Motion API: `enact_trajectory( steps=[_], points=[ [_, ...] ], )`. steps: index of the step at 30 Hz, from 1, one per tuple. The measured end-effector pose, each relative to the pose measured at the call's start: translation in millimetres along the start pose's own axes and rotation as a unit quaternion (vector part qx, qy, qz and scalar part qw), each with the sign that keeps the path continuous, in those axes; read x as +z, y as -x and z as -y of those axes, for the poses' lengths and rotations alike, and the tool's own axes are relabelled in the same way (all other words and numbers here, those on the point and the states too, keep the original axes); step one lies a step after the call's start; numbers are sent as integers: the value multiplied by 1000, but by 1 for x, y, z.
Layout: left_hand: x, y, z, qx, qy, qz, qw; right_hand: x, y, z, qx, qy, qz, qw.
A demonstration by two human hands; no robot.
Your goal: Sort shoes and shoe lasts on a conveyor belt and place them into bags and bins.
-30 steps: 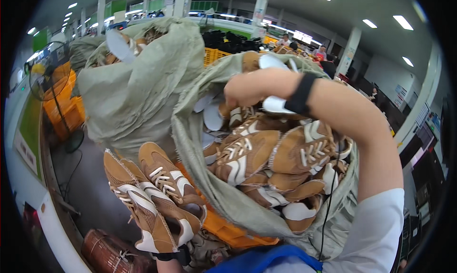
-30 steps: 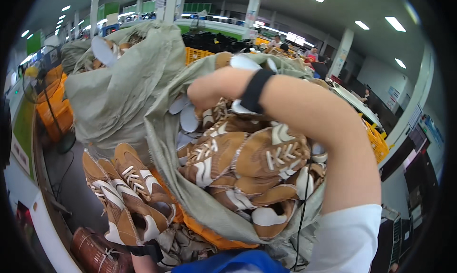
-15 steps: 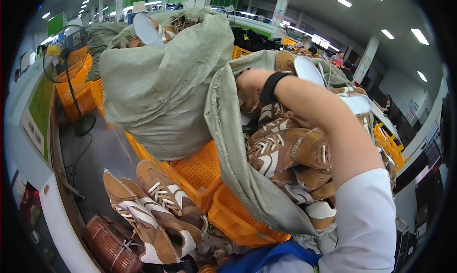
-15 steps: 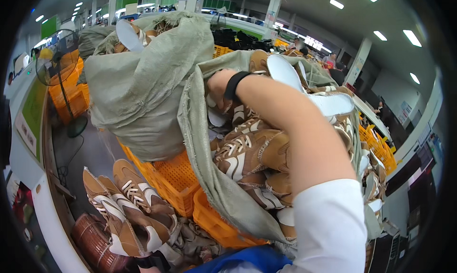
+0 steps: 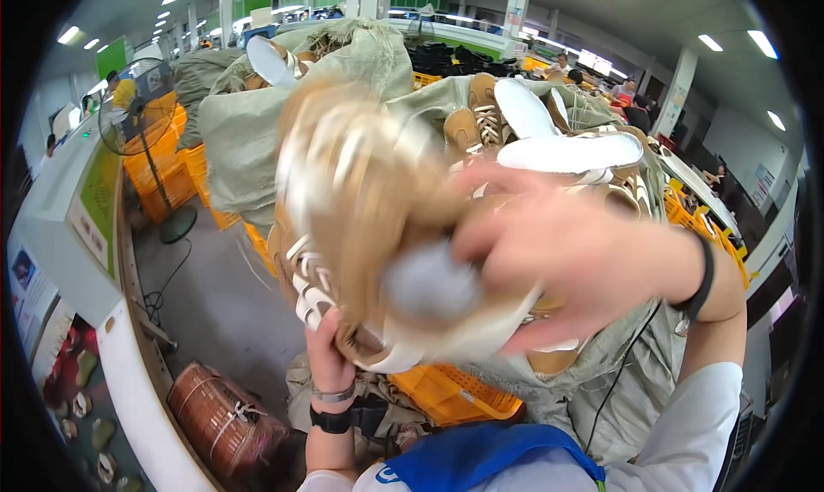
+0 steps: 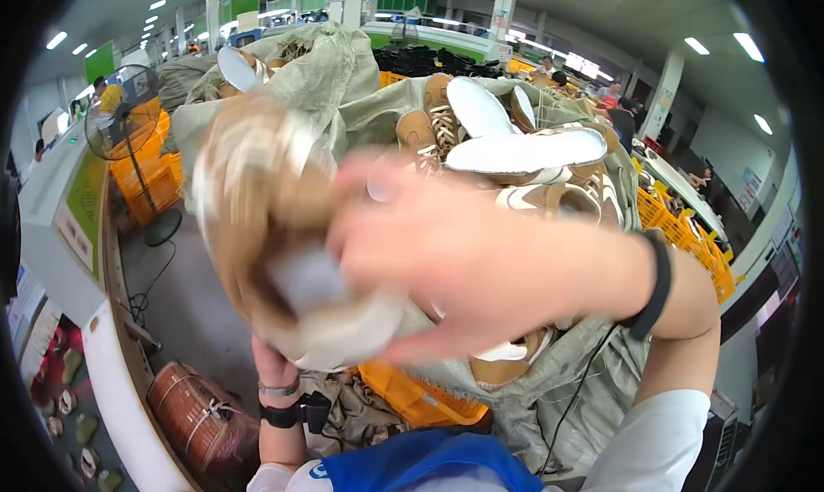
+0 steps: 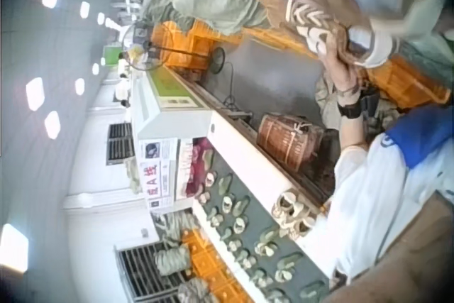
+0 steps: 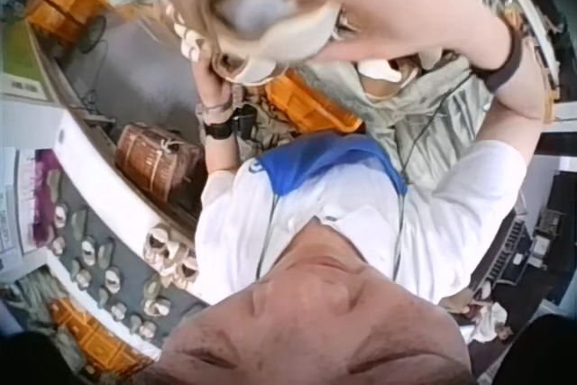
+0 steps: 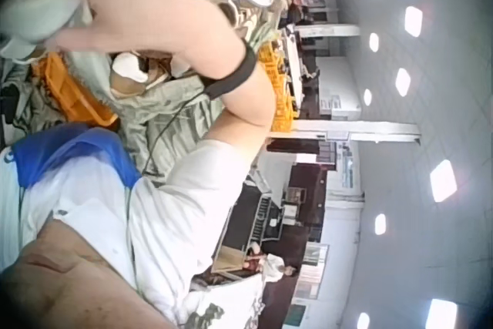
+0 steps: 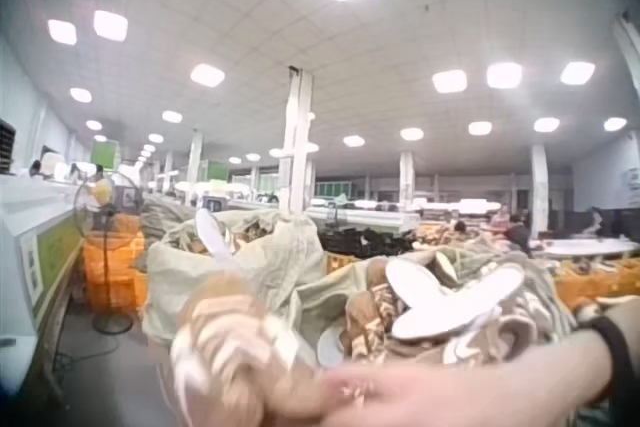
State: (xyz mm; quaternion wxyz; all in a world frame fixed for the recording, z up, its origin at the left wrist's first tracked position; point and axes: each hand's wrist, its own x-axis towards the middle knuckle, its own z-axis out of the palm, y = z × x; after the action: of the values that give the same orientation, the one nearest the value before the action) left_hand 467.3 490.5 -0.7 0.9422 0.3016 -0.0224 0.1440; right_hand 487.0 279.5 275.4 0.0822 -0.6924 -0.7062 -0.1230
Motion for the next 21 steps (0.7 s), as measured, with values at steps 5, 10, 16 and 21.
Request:
enact_trajectory(
  steps=[5, 10, 16, 21],
  points=[
    [65, 51, 8, 203, -306, -27, 930, 51, 41, 19, -20, -104, 63, 992],
    [109, 137, 19, 350, -376, -108, 851, 45, 91, 35, 52, -183, -1, 982],
    [160, 270, 56, 372, -656, -204, 624, 45, 122, 119, -134, -155, 81, 975],
    [184, 408, 50, 361, -603, -348, 620, 64, 103, 232, -373, -248, 70, 891]
  ],
)
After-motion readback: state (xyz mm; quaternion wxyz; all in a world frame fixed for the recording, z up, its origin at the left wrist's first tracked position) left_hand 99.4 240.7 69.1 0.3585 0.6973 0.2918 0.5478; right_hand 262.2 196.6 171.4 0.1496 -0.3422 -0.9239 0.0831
